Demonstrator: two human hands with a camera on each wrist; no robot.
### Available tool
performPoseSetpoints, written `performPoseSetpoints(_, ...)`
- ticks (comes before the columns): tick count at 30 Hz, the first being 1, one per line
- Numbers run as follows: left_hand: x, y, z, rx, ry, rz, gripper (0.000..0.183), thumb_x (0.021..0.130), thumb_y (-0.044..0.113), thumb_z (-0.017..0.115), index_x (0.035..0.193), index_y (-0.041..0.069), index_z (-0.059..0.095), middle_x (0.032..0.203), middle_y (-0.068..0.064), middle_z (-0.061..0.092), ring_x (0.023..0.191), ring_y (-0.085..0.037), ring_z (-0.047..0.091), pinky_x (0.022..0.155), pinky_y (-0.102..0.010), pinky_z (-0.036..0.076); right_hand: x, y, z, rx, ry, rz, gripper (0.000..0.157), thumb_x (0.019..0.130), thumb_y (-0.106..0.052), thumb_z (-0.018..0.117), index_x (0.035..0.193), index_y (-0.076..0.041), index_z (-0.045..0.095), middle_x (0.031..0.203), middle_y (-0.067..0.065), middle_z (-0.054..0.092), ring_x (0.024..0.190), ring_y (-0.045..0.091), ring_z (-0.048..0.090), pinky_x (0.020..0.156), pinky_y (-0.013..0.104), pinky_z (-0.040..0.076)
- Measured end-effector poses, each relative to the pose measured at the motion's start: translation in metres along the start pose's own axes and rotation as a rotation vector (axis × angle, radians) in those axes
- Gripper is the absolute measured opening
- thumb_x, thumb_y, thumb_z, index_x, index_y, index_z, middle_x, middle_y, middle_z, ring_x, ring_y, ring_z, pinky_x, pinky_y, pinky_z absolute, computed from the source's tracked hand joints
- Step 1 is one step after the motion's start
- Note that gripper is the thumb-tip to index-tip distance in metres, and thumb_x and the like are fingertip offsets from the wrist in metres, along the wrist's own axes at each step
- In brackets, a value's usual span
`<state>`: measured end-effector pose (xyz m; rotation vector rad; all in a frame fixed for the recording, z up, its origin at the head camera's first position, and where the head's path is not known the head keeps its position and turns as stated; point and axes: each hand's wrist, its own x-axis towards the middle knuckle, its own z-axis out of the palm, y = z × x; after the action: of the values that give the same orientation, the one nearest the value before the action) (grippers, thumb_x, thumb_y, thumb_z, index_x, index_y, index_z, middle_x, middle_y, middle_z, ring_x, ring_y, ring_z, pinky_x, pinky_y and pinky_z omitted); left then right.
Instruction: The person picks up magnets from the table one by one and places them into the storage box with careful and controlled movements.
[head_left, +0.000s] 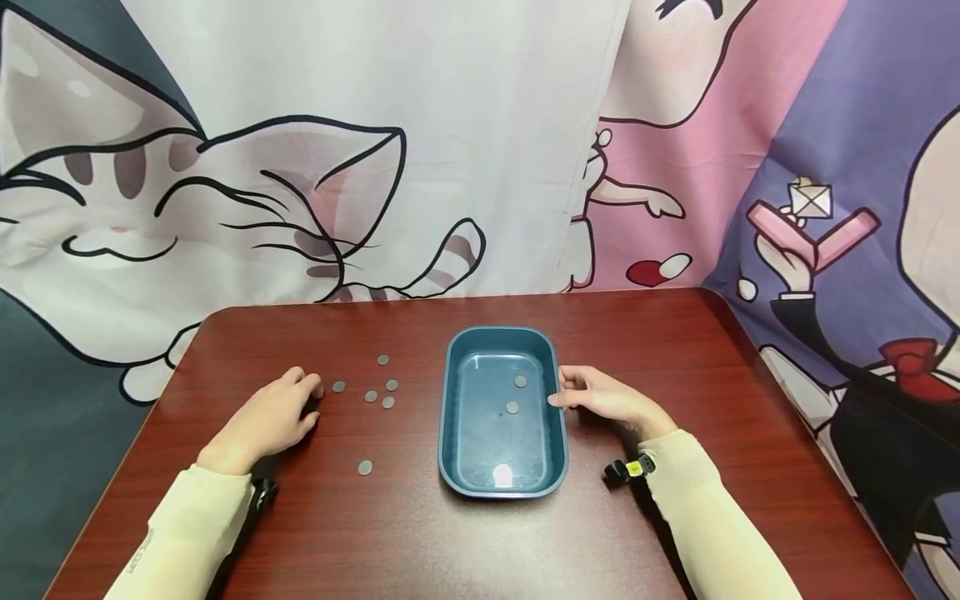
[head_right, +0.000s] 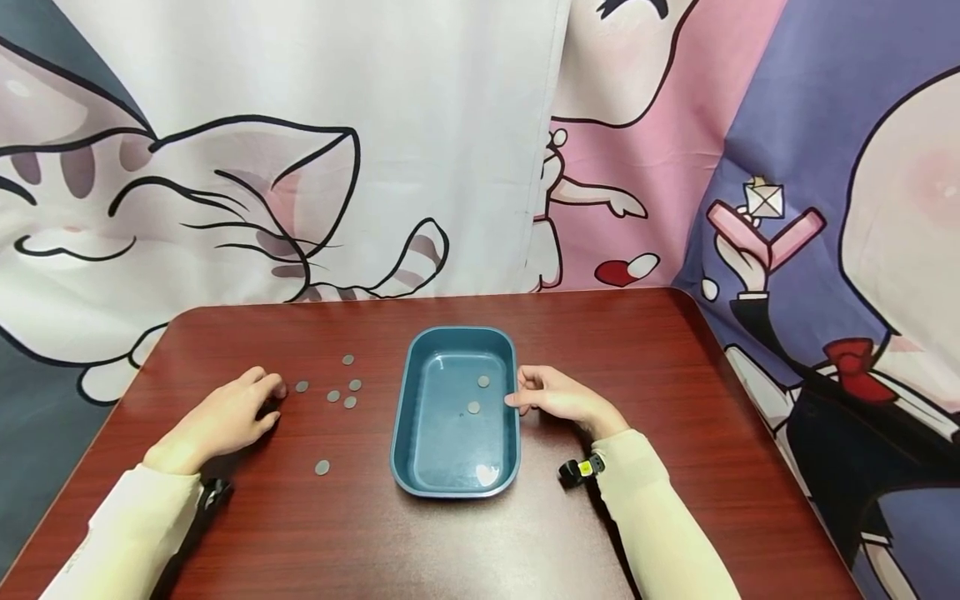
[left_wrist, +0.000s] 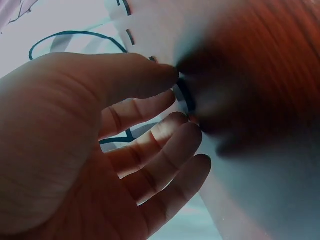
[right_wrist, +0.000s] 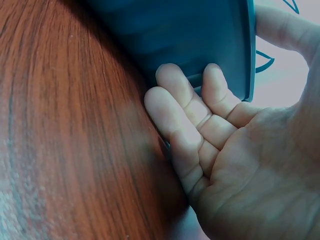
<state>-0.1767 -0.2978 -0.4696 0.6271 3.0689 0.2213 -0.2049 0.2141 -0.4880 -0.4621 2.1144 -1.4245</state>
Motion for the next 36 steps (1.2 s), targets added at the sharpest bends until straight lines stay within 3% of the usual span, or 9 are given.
performPoseSetpoints(9, 0.0016, 0.0018, 0.0027, -0.006, 0.059, 0.039, 0.017, 0.083, 0.002, 0.074, 0.091, 0.007, 0.060, 0.086, -0.007, 0.054, 0.072, -0.026, 0.057, 0.070, -0.047, 0.052, 0.0000, -0.0007, 0.0007, 0.005, 0.002, 0.003, 0.022, 0.099, -0.024, 0.066, 0.090, -0.010, 0.051, 0.079, 0.014, 0.050, 0.077, 0.022, 0.054, 0.074, 0.032, 0.043)
performPoseSetpoints(25, 0.0013, 0.0012, 0.0010, -0.007, 0.001, 0.021, 0.017, 0.082, 0.001, 0.073, 0.089, 0.008, 0.059, 0.083, -0.007, 0.054, 0.072, -0.024, 0.056, 0.068, -0.045, 0.052, 0.0006, -0.0001, -0.0007, -0.002, -0.006, -0.020, 0.024, 0.099, -0.023, 0.066, 0.087, -0.011, 0.049, 0.075, 0.003, 0.048, 0.075, 0.020, 0.052, 0.072, 0.031, 0.042)
performPoseSetpoints(28, 0.0020, -0.0002, 0.0010, -0.005, -0.010, 0.025, 0.017, 0.083, 0.002, 0.071, 0.089, 0.008, 0.057, 0.083, -0.007, 0.053, 0.071, -0.023, 0.055, 0.067, -0.044, 0.051, 0.0004, -0.0001, -0.0006, -0.006, -0.003, -0.021, 0.024, 0.098, -0.023, 0.066, 0.086, -0.011, 0.049, 0.075, 0.006, 0.048, 0.075, 0.020, 0.052, 0.072, 0.031, 0.041)
performPoseSetpoints(36, 0.0064, 0.0087, -0.0064, -0.030, 0.020, 0.049, 0.013, 0.087, 0.001, 0.068, 0.093, 0.009, 0.059, 0.085, -0.008, 0.052, 0.067, -0.022, 0.053, 0.063, -0.044, 0.051, 0.0008, 0.0012, -0.0011, -0.010, -0.006, -0.024, 0.024, 0.098, -0.022, 0.066, 0.086, -0.011, 0.049, 0.075, 0.008, 0.049, 0.075, 0.020, 0.052, 0.072, 0.032, 0.042)
